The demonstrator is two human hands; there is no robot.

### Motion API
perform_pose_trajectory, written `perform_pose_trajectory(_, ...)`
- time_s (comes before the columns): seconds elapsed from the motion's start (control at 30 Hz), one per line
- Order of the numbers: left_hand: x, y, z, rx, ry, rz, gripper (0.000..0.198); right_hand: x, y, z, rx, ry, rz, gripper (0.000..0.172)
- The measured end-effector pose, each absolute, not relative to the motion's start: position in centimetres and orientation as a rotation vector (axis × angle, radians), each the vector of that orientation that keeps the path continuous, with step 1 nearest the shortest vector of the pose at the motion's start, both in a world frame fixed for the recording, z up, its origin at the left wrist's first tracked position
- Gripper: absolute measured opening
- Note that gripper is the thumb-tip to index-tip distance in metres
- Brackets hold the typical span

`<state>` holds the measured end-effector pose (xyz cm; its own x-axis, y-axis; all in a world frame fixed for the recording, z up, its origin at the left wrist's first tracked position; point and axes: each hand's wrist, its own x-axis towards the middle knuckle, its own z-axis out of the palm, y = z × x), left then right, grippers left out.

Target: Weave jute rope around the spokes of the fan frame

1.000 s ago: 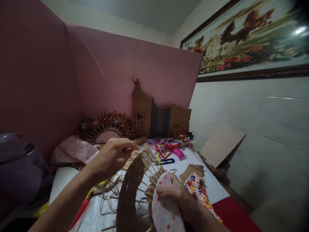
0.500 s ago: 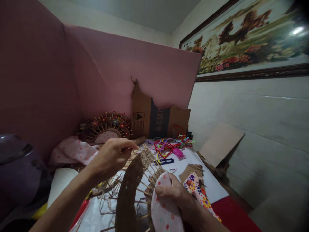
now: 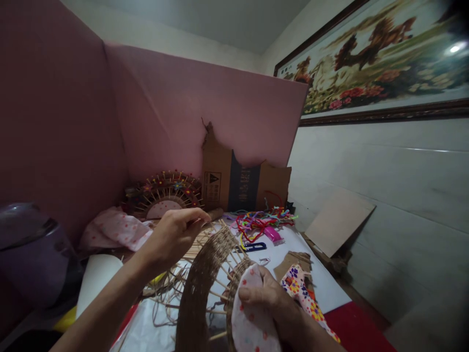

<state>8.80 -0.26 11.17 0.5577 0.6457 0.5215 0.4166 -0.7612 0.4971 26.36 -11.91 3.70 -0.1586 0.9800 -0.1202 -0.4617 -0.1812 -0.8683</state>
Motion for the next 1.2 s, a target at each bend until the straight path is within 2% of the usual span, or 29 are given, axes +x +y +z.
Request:
perform_pose_trajectory(0.27,8.9,0.6,10.9,2.129,0.863,0.825,0.023,26.5,-11.7,1.7,-0.804,-0.864,1.589,0.03)
perform_pose_trajectory(0.5,8.8,1.3,10.1,1.976,0.835,0.683,0.026,26.0,-11.6,2.5,-0.766,-0.822,1.553,0.037)
perform_pose_trajectory(0.7,8.6,1.6,10.3,2.069,0.893,0.593,0.028,26.2,-11.4,2.7,-0.78,-0.883,1.605,0.047)
perform_pose_trajectory(0.93,8.4,0.6,11.0,2.239,0.901,0.625,0.027,26.3,-11.5,3.3,-0.895,-0.847,1.605,0.036)
perform_pose_trajectory(1.2,8.4,-0.8,11.2,2.599,1.006,0.692,0.028,26.1,-11.6,3.6,-0.883,-0.819,1.595,0.04)
